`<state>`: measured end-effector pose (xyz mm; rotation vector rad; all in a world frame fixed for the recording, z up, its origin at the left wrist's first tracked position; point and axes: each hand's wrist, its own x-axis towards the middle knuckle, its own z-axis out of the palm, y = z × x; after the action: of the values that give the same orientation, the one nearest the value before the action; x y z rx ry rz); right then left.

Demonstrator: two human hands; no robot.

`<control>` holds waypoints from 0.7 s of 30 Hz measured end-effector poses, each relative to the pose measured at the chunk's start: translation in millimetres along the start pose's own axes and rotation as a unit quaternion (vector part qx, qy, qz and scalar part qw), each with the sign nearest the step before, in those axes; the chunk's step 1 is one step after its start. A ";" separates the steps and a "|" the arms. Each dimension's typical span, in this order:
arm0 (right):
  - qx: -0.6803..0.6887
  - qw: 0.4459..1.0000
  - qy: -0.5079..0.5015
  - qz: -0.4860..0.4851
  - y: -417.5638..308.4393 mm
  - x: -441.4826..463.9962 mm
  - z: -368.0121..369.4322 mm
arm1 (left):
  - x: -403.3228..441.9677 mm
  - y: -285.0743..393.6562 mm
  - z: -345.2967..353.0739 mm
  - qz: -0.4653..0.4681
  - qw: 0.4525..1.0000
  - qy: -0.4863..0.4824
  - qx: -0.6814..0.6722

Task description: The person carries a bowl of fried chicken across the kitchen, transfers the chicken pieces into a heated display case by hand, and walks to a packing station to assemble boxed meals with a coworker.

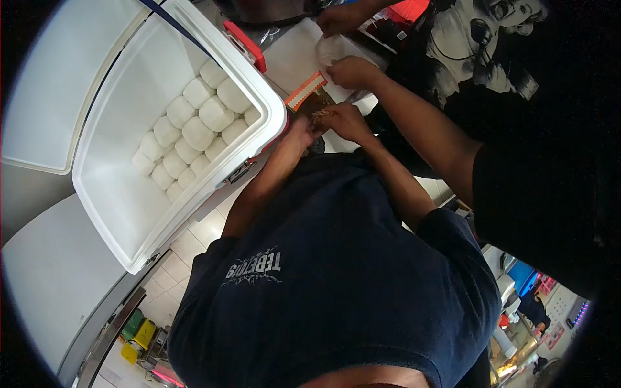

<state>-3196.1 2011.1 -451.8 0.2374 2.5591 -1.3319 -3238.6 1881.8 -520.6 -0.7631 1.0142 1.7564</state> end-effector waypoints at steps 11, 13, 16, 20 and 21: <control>0.084 0.996 0.014 0.018 -52.9 -29.2 -39.7 | -1.4 1.9 -5.5 0.005 0.998 -0.042 -0.036; 0.091 0.995 0.025 0.026 -62.9 -34.4 -47.4 | 4.6 1.5 -6.3 0.003 0.998 -0.045 -0.041; 0.064 0.996 0.053 0.026 -71.3 -41.8 -54.0 | 3.7 1.8 -6.4 0.011 0.997 -0.069 -0.026; 0.118 0.993 0.006 0.025 -109.2 -63.5 -83.2 | -7.4 3.1 -2.1 0.005 0.995 -0.074 -0.067; 0.113 0.993 0.015 0.000 -113.4 -67.6 -86.3 | -8.2 4.9 -4.1 -0.004 0.989 -0.125 -0.085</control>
<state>-3172.6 2015.3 -295.9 0.3017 2.4291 -1.6311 -3239.9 1873.7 -514.2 -0.6304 0.7011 1.8936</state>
